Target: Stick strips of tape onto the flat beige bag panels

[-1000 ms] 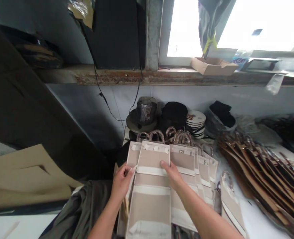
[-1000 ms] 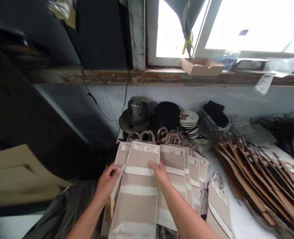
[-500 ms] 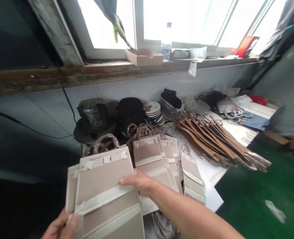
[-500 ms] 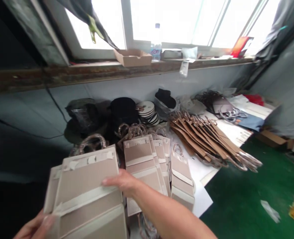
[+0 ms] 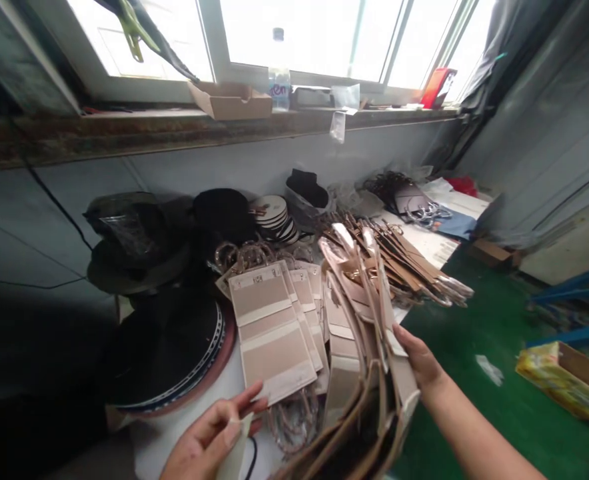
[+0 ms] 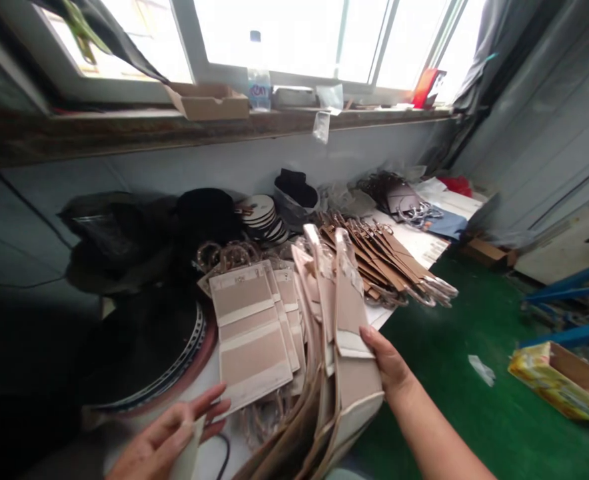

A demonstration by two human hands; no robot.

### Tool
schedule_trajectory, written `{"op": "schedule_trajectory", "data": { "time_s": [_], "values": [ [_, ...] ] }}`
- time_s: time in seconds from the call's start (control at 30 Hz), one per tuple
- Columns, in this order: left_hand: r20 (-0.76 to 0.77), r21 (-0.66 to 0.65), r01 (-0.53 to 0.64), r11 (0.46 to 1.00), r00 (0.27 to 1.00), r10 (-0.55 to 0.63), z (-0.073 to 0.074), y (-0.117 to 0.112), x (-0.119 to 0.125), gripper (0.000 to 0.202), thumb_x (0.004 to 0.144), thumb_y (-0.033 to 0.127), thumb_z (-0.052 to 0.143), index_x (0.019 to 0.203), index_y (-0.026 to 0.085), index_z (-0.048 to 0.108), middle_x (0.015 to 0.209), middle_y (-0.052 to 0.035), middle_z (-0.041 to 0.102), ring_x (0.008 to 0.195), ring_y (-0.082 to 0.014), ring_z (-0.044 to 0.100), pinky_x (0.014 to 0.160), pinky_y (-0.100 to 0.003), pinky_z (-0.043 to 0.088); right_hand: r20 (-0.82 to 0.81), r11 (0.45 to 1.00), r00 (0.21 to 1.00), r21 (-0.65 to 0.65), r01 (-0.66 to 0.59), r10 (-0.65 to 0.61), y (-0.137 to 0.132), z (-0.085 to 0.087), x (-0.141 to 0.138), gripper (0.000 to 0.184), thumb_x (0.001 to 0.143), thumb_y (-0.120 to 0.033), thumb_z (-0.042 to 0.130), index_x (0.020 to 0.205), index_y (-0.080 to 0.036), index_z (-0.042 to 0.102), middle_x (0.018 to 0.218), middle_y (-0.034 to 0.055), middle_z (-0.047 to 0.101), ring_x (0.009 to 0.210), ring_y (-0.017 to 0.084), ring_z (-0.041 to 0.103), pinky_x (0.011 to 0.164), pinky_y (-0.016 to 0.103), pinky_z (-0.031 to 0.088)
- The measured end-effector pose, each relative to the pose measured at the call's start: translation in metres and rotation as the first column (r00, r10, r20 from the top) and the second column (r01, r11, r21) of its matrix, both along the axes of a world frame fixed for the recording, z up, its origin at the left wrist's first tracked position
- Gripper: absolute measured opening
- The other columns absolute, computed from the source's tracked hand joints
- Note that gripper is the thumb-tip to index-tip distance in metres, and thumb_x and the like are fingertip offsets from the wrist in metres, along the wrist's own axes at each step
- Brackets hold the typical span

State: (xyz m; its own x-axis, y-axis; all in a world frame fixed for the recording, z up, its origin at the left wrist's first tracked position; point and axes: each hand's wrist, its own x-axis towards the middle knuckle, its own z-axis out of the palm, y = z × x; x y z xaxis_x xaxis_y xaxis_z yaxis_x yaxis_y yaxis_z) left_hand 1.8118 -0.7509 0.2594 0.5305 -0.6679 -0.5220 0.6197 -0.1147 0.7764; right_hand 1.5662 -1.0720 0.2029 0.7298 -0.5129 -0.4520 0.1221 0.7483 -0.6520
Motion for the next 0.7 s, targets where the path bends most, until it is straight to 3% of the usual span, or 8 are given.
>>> {"op": "schedule_trajectory", "data": {
  "time_s": [0.07,0.2,0.3,0.37,0.5,0.7],
  "values": [
    [-0.004,-0.033,0.114,0.993,0.993,-0.114,-0.009,-0.027,-0.013,0.041,0.069,0.048,0.089,0.07,0.018,0.062,0.146,-0.016,0.062,0.135,-0.0443,0.055,0.117,-0.062,0.038,-0.048,1.0,0.999,-0.022,0.012,-0.013,-0.031,-0.036,-0.022,0.054,0.079,-0.044,0.081,0.125,-0.021,0.064,0.11,0.0113,0.078,0.092,0.031,0.077,0.096,0.05,0.057],
    [0.06,0.036,0.289,0.957,0.955,-0.291,-0.033,-0.072,-0.042,0.04,0.071,0.048,0.088,0.072,0.019,0.061,0.149,-0.0202,0.058,0.141,-0.0423,0.05,0.121,-0.06,0.03,-0.199,0.992,0.974,-0.045,-0.121,0.109,-0.081,-0.113,-0.033,0.056,0.071,-0.035,0.089,0.117,-0.014,0.066,0.108,0.0172,0.078,0.094,0.033,0.076,0.1,0.052,0.055],
    [0.193,0.152,0.329,0.932,0.915,-0.355,-0.056,-0.1,-0.068,0.04,0.068,0.051,0.086,0.07,0.021,0.061,0.148,-0.0225,0.058,0.145,-0.0425,0.045,0.124,-0.058,0.023,-0.174,0.981,0.967,-0.023,-0.192,0.185,-0.096,-0.146,-0.034,0.057,0.07,-0.036,0.089,0.117,-0.012,0.066,0.11,0.0187,0.077,0.097,0.035,0.076,0.097,0.053,0.056],
    [0.276,0.212,0.314,0.925,0.889,-0.365,-0.071,-0.115,-0.086,0.04,0.067,0.053,0.085,0.069,0.021,0.061,0.148,-0.0232,0.057,0.147,-0.0425,0.041,0.124,-0.057,0.021,-0.127,0.983,0.976,-0.033,-0.182,0.177,-0.097,-0.152,-0.037,0.057,0.073,-0.039,0.087,0.12,-0.013,0.066,0.112,0.0185,0.077,0.097,0.035,0.076,0.095,0.053,0.057],
    [0.392,0.308,0.263,0.914,0.841,-0.374,-0.093,-0.135,-0.116,0.037,0.07,0.054,0.079,0.07,0.022,0.06,0.149,-0.0221,0.057,0.149,-0.0404,0.04,0.124,-0.055,0.02,-0.095,0.994,0.992,-0.065,-0.089,0.082,-0.094,-0.143,-0.041,0.061,0.07,-0.04,0.089,0.12,-0.014,0.066,0.109,0.0168,0.078,0.097,0.036,0.075,0.093,0.053,0.058],
    [0.48,0.347,0.22,0.912,0.793,-0.374,-0.099,-0.152,-0.144,0.031,0.073,0.049,0.075,0.073,0.021,0.061,0.151,-0.0214,0.055,0.146,-0.0406,0.043,0.123,-0.053,0.024,-0.047,0.985,0.986,-0.054,-0.165,0.162,-0.095,-0.132,-0.048,0.063,0.067,-0.047,0.088,0.117,-0.014,0.067,0.107,0.0173,0.078,0.101,0.038,0.074,0.096,0.055,0.056]
  ]
}}
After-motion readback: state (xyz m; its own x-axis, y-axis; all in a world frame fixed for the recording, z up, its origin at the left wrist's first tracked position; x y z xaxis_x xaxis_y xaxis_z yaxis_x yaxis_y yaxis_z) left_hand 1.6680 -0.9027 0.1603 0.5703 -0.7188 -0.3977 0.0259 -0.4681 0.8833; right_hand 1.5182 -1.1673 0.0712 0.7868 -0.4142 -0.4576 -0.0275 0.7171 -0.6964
